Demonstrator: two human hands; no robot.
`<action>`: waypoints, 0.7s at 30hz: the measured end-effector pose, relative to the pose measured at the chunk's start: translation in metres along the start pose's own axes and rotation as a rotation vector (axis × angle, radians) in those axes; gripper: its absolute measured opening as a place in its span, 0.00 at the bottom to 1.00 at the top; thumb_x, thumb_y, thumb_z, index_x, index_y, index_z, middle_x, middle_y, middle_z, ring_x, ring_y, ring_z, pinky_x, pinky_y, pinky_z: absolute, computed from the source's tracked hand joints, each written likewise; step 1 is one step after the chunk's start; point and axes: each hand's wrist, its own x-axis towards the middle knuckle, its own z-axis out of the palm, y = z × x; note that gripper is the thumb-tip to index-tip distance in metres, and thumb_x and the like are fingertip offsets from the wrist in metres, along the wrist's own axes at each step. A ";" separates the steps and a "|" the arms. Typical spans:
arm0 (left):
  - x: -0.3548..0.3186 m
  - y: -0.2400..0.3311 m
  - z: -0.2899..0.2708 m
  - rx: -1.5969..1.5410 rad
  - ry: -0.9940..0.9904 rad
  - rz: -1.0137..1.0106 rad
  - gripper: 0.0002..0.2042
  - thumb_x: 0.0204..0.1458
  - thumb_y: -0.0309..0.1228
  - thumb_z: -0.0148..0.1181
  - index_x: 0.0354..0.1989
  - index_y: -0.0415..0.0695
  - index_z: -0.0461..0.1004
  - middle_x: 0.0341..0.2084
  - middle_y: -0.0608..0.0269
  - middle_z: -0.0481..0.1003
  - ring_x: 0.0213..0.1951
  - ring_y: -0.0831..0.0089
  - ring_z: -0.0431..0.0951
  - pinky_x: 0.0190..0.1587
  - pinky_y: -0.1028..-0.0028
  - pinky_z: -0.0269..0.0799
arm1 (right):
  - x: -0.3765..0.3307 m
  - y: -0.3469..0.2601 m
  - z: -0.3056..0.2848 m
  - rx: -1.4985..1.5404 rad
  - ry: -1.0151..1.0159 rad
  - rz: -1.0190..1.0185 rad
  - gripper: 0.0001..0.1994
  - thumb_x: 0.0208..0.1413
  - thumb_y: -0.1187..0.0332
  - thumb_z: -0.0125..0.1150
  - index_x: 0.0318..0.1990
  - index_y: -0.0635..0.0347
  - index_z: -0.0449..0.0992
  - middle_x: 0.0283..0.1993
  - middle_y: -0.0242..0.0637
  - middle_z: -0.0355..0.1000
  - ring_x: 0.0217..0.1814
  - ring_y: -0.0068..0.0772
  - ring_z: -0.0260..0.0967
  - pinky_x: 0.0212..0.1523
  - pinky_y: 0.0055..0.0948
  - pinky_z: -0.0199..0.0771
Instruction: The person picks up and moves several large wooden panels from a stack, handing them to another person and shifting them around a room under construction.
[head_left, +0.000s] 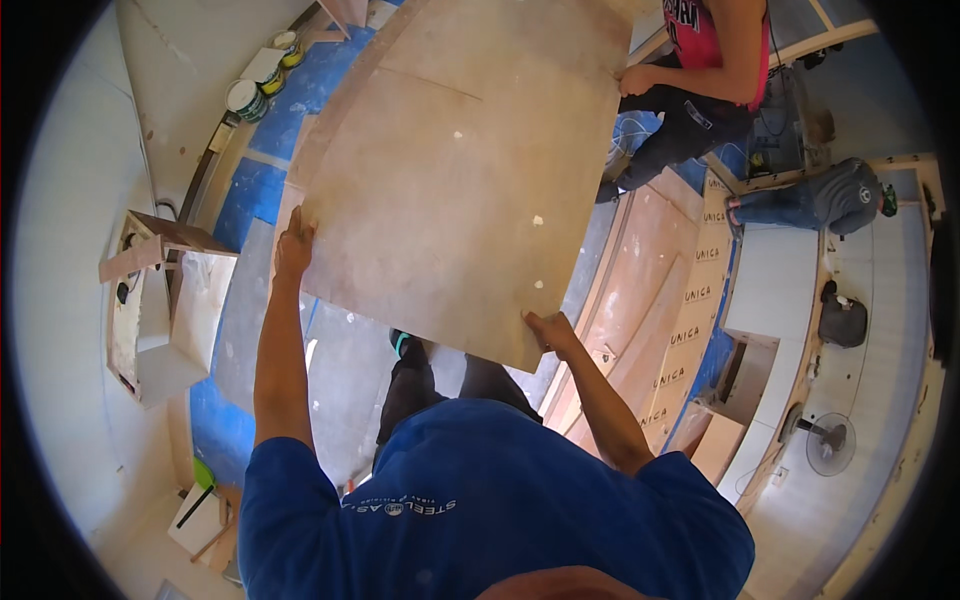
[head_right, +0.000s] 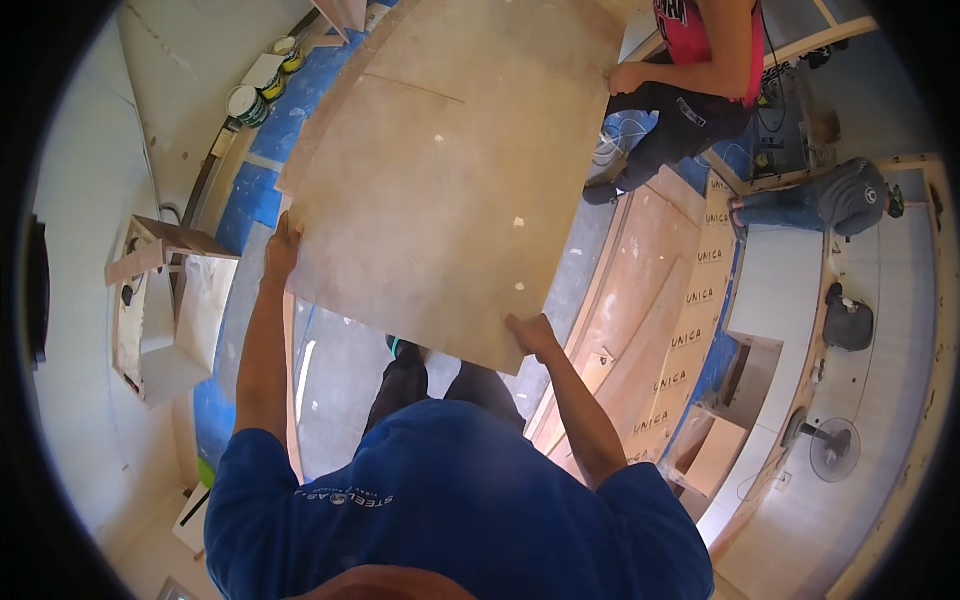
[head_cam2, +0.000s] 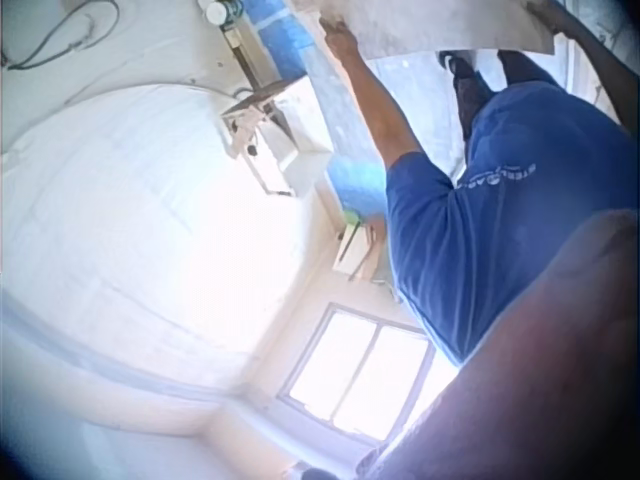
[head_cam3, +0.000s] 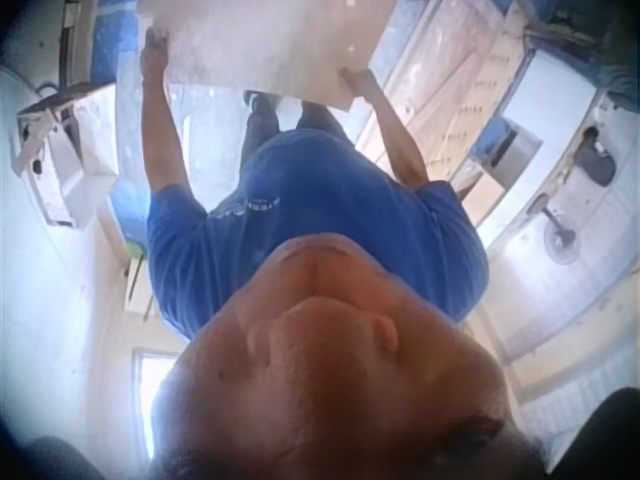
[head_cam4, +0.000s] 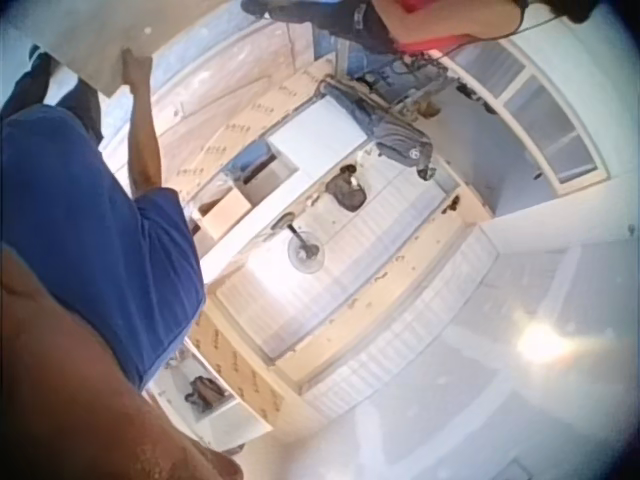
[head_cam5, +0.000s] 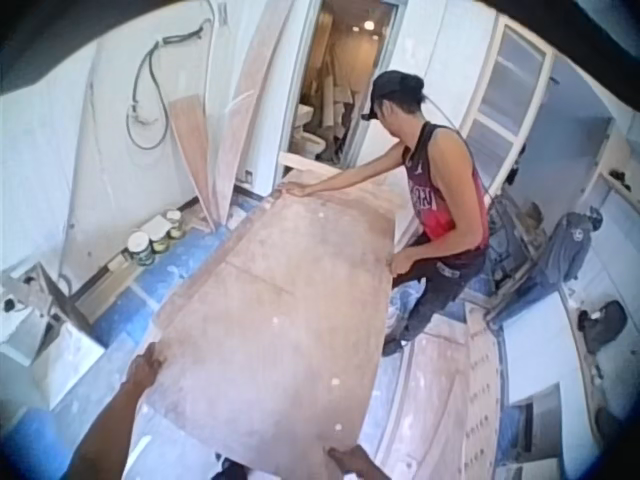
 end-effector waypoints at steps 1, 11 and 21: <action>0.001 0.002 -0.001 -0.013 0.000 0.008 0.28 0.58 0.45 0.50 0.65 0.48 0.59 0.36 0.33 0.75 0.40 0.37 0.75 0.42 0.50 0.70 | 0.001 0.002 0.000 -0.007 0.001 -0.001 0.23 0.51 0.53 0.64 0.41 0.67 0.77 0.29 0.39 0.75 0.23 0.28 0.72 0.18 0.27 0.70; 0.000 -0.011 0.001 -0.068 0.069 0.079 0.28 0.58 0.46 0.49 0.65 0.47 0.59 0.39 0.33 0.74 0.43 0.38 0.74 0.45 0.51 0.69 | -0.002 -0.006 0.005 0.038 -0.018 -0.017 0.25 0.50 0.53 0.65 0.47 0.67 0.74 0.35 0.42 0.76 0.28 0.31 0.76 0.21 0.29 0.76; 0.005 0.002 -0.019 -0.017 -0.034 -0.106 0.28 0.58 0.47 0.50 0.66 0.52 0.58 0.43 0.34 0.74 0.46 0.39 0.73 0.47 0.50 0.68 | 0.001 -0.009 0.018 0.074 -0.003 0.034 0.27 0.50 0.54 0.65 0.49 0.69 0.72 0.39 0.43 0.76 0.31 0.35 0.78 0.24 0.33 0.79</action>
